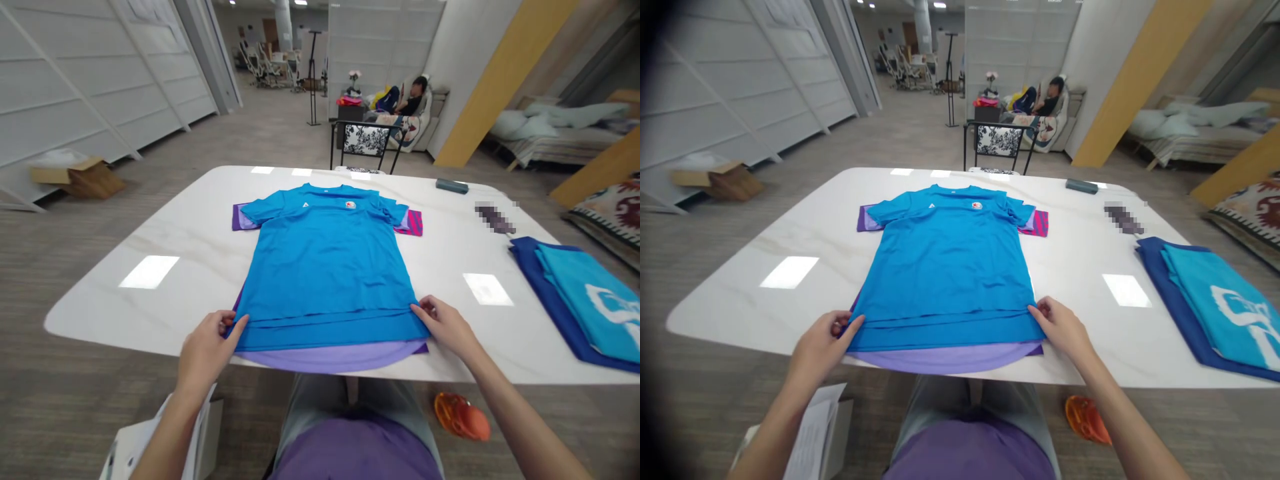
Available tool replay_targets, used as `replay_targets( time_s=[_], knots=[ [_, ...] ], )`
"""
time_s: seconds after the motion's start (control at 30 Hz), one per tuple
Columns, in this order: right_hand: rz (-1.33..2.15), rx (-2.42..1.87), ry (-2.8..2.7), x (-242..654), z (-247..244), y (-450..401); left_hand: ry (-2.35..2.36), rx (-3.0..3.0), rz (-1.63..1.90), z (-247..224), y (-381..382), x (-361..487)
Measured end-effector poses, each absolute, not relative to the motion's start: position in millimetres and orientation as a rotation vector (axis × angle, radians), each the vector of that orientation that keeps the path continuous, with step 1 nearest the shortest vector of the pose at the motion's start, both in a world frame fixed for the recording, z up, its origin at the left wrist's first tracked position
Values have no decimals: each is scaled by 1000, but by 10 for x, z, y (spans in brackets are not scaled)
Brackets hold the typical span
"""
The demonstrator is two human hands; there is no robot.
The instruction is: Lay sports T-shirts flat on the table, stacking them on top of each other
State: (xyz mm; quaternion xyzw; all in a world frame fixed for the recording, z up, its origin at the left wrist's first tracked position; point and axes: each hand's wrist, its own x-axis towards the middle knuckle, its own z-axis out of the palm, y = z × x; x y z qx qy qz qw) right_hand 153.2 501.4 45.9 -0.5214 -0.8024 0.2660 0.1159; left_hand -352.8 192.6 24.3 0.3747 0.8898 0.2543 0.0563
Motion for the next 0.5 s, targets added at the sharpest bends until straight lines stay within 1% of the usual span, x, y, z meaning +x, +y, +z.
replay_targets(
  time_s=[0.17,0.3,0.4,0.5],
  knots=[
    [626,-1484,-2328,1520,556,4948,2660,1006,870,331,1924,-3471],
    [508,-1361,-2354,1661,698,4790,2563,913,1106,391,1820,-3503],
    [540,-1255,-2381,1818,760,4666,2410,826,1242,394,1693,-3523],
    [608,-1203,-2436,1981,740,4554,2396,816,1201,320,1526,-3516]
  ],
)
